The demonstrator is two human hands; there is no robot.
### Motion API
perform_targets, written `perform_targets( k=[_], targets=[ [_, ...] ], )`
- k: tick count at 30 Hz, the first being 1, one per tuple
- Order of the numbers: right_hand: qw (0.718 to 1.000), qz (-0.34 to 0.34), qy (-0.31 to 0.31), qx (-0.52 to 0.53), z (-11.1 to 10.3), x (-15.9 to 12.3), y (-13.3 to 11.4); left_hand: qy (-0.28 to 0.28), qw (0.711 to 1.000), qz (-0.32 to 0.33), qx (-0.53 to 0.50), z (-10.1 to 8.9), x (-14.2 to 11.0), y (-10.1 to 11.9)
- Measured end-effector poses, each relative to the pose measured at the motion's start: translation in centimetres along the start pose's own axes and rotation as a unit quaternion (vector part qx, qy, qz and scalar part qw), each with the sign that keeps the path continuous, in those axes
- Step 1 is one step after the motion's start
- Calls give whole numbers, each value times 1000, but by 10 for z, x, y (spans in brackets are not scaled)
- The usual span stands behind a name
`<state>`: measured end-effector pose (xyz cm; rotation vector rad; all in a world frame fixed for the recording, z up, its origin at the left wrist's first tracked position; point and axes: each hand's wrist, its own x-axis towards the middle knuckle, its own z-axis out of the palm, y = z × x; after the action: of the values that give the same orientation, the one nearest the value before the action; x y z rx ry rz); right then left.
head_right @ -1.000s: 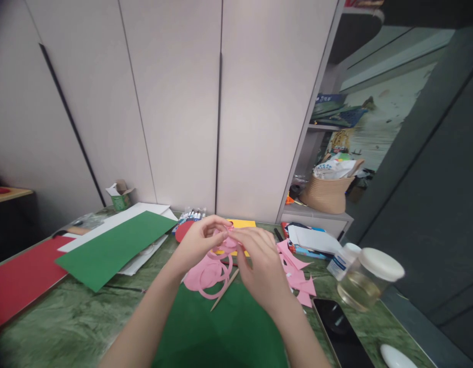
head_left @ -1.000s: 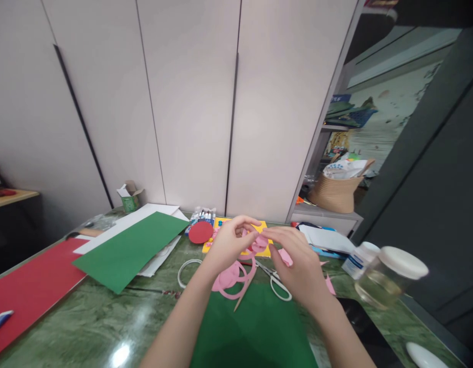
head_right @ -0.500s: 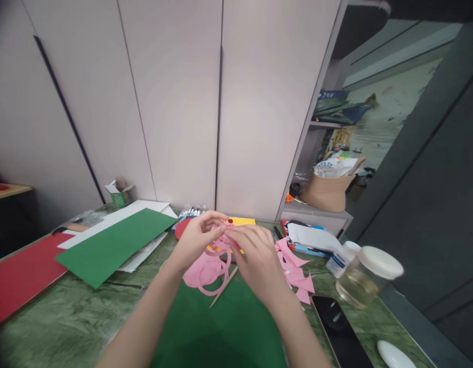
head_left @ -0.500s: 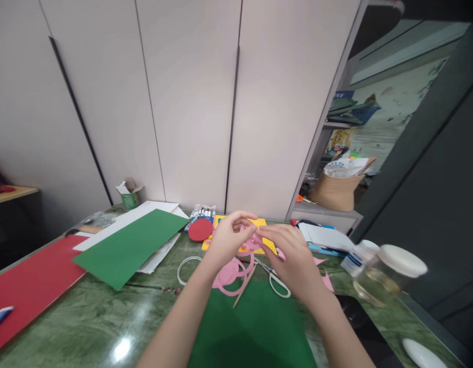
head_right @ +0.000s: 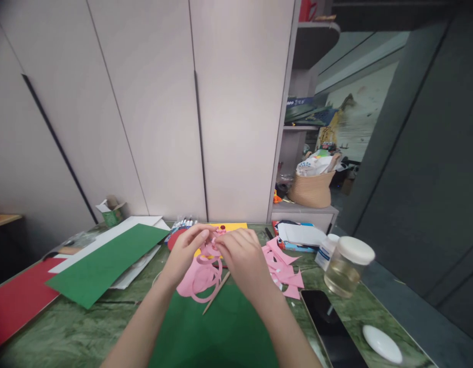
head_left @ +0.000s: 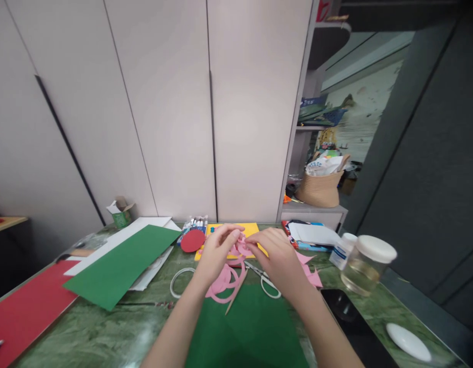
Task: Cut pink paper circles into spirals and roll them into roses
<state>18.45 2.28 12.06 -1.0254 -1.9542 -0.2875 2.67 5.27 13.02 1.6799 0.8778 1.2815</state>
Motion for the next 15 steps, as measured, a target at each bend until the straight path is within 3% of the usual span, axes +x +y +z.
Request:
perform_targets(
  k=[4, 11, 15],
  targets=[
    [999, 31, -12, -8, -5, 0, 2, -6, 999, 26, 40, 0, -5, -5],
    [990, 73, -123, -10, -8, 2, -3, -23, 998, 21, 59, -4, -15, -7],
    [987, 94, -131, 16, -6, 3, -8, -34, 995, 24, 88, -8, -17, -3]
  ],
)
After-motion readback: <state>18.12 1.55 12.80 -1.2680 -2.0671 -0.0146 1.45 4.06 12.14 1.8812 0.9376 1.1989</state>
